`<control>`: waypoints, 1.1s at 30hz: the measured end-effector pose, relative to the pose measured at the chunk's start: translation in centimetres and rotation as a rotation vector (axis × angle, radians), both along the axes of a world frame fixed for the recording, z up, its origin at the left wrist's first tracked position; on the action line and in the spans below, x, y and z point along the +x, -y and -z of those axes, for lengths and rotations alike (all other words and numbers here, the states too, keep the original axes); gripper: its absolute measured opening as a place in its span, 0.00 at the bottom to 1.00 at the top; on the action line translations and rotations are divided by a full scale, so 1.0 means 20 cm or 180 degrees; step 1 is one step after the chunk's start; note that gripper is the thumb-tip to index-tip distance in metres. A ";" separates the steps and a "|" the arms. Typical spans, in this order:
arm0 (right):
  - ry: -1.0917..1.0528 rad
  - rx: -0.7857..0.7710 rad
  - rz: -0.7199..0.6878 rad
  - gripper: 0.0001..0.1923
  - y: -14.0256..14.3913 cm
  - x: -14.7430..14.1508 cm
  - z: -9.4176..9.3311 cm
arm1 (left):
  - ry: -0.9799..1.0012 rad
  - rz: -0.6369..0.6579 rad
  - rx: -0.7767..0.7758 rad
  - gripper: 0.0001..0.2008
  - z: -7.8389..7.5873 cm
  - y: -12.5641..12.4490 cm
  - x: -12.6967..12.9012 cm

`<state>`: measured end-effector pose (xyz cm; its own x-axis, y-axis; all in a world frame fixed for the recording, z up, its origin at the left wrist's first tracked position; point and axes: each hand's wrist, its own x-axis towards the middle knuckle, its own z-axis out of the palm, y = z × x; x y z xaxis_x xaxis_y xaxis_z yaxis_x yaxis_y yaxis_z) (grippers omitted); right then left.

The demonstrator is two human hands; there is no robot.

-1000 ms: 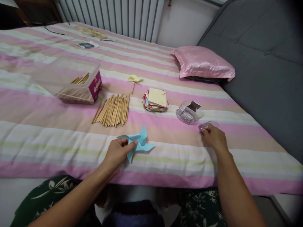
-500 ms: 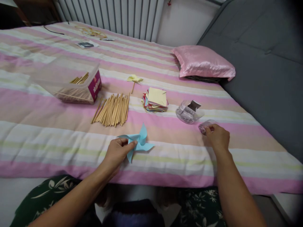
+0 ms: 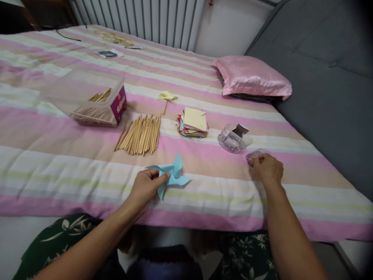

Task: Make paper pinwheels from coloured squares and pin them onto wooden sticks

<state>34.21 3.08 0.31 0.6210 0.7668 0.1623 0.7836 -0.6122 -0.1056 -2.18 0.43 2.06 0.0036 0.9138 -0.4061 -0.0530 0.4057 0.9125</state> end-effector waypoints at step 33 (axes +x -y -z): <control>0.0188 0.0521 0.0026 0.13 0.00 0.02 0.02 | -0.0014 0.0001 0.0021 0.13 0.03 0.00 0.00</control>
<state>34.65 2.99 -0.05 0.6128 0.7221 0.3209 0.7864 -0.5970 -0.1584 -2.28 0.47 1.51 0.0022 0.9165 -0.4001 -0.0488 0.3997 0.9154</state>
